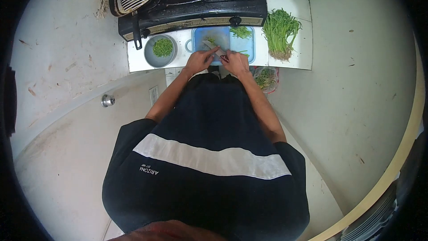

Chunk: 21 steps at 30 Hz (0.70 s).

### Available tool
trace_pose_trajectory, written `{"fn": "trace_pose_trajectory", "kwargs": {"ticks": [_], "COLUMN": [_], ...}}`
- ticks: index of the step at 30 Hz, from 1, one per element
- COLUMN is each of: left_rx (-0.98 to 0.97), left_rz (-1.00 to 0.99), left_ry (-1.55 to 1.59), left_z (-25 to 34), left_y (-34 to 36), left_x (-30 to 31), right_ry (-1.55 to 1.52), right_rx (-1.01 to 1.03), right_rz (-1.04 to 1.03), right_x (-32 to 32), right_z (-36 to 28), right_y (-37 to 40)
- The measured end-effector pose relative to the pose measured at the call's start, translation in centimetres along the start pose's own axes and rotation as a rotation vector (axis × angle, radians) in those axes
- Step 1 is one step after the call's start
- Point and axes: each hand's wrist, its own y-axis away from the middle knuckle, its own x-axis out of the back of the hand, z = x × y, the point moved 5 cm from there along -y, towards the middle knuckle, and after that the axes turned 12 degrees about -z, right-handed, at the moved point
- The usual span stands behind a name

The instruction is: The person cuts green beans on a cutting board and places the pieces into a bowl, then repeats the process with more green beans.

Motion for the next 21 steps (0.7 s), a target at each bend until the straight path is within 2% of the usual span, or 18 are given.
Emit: {"fn": "trace_pose_trajectory", "kwargs": {"ticks": [2, 7, 9, 16, 17, 19, 21], "left_rx": [0.077, -0.006, 0.086, 0.103, 0.104, 0.195, 0.224], "left_rz": [-0.045, 0.005, -0.105, -0.044, -0.046, 0.072, 0.078], "left_ry": [-0.039, -0.094, -0.111, -0.142, -0.141, 0.017, 0.117], "left_z": [-1.2, -1.6, -2.1, -3.7, -4.0, -4.2, -3.0], "left_y": [-0.4, -0.5, -0.6, -0.5, -0.3, -0.2, 0.0], "left_x": [0.3, 1.3, 1.2, 1.4, 0.8, 1.4, 1.6], "right_ry": [0.011, 0.024, 0.026, 0.017, -0.035, -0.089, -0.352], "right_rx": [0.002, 0.002, 0.004, 0.029, 0.039, 0.051, -0.012], "right_rz": [0.000, 0.035, 0.042, -0.014, -0.031, -0.047, -0.078], "right_x": [0.7, 0.5, 0.3, 0.2, 0.1, 0.0, -0.6], "right_z": [-0.1, 1.0, 1.5, 2.4, 2.4, 2.5, 2.8], "right_y": [0.7, 1.6, 1.8, 2.8, 2.8, 2.5, 1.6]}}
